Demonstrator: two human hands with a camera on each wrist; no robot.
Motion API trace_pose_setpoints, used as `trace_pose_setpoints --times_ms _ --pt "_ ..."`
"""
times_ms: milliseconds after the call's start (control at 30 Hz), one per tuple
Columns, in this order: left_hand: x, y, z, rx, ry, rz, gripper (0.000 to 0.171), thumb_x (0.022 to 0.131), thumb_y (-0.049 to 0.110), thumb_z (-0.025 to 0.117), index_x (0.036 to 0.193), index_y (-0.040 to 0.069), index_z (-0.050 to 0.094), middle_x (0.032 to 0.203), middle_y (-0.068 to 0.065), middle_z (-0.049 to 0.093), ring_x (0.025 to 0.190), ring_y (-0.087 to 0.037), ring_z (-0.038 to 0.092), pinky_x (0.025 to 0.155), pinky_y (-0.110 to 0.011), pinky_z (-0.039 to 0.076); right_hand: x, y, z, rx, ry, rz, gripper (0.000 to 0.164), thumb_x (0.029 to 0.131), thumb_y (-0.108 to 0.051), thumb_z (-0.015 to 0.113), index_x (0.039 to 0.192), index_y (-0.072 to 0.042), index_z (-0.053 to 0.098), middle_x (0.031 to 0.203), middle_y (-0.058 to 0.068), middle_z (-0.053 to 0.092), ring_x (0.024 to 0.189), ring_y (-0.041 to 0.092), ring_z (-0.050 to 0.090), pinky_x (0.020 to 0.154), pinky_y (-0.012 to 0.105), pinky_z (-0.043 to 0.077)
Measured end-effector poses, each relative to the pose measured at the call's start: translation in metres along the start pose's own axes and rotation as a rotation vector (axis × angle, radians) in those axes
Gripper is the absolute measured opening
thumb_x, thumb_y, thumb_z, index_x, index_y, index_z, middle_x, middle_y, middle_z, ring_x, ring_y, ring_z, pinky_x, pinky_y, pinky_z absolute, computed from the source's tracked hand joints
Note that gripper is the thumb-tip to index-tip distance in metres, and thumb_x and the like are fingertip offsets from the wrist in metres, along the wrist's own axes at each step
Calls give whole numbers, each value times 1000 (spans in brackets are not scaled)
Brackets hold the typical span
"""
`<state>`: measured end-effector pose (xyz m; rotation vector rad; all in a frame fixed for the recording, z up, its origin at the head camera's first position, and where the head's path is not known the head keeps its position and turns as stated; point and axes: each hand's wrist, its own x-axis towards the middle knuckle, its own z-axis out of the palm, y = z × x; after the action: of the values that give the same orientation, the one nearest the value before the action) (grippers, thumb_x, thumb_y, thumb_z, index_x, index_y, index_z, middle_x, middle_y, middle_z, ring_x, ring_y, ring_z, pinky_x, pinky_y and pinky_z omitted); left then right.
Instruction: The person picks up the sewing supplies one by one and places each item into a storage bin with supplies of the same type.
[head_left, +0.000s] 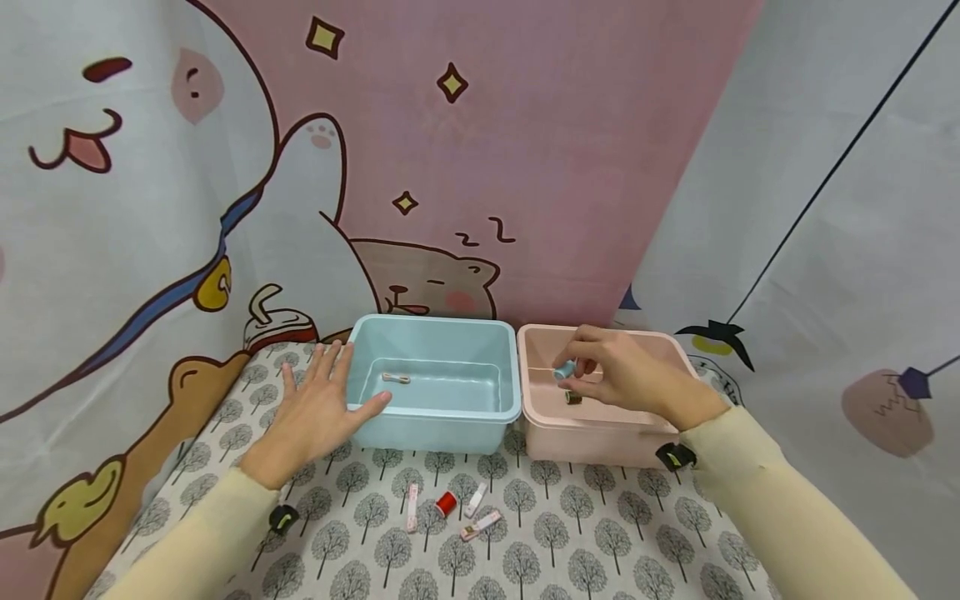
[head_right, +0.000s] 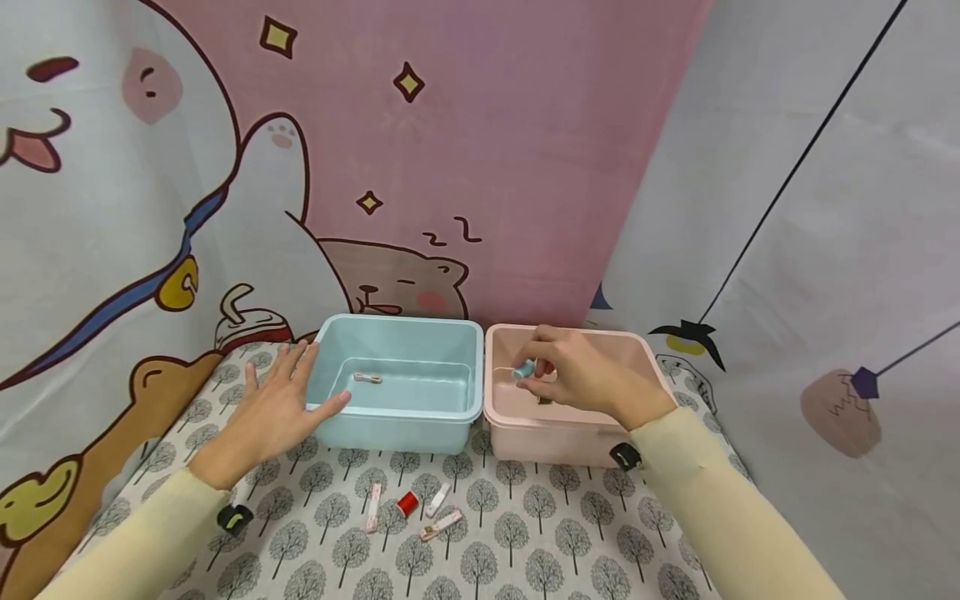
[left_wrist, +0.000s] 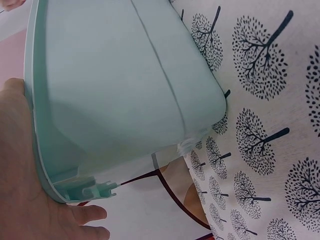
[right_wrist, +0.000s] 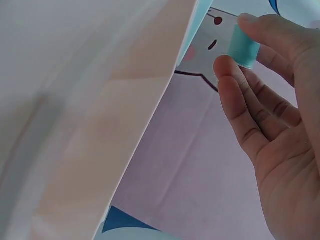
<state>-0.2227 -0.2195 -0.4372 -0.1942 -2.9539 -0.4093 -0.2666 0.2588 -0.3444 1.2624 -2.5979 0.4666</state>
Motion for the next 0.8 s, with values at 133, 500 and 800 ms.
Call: trace_pose_setpoints --times_ms 133,500,800 --pt "-1 0 1 -3 -4 -1 123 108 92 43 187 2 15 194 -29 13 182 -56 6 134 -93 -7 7 9 1 17 -7 18 16 100 -14 94 115 -14 88 108 -1 75 87 10 78 76 31 70" --pt "0 0 2 3 -3 4 123 108 93 41 187 2 15 195 -28 11 182 -55 5 134 -93 -9 25 31 5 15 -11 50 12 99 -14 95 107 -12 87 100 1 79 79 6 71 70 29 67" --pt "-1 0 0 4 -1 2 122 108 92 40 186 2 15 195 -28 12 182 -55 6 134 -93 -7 40 46 5 -29 -25 88 12 100 -17 95 107 -12 87 96 3 81 81 13 75 73 27 64"
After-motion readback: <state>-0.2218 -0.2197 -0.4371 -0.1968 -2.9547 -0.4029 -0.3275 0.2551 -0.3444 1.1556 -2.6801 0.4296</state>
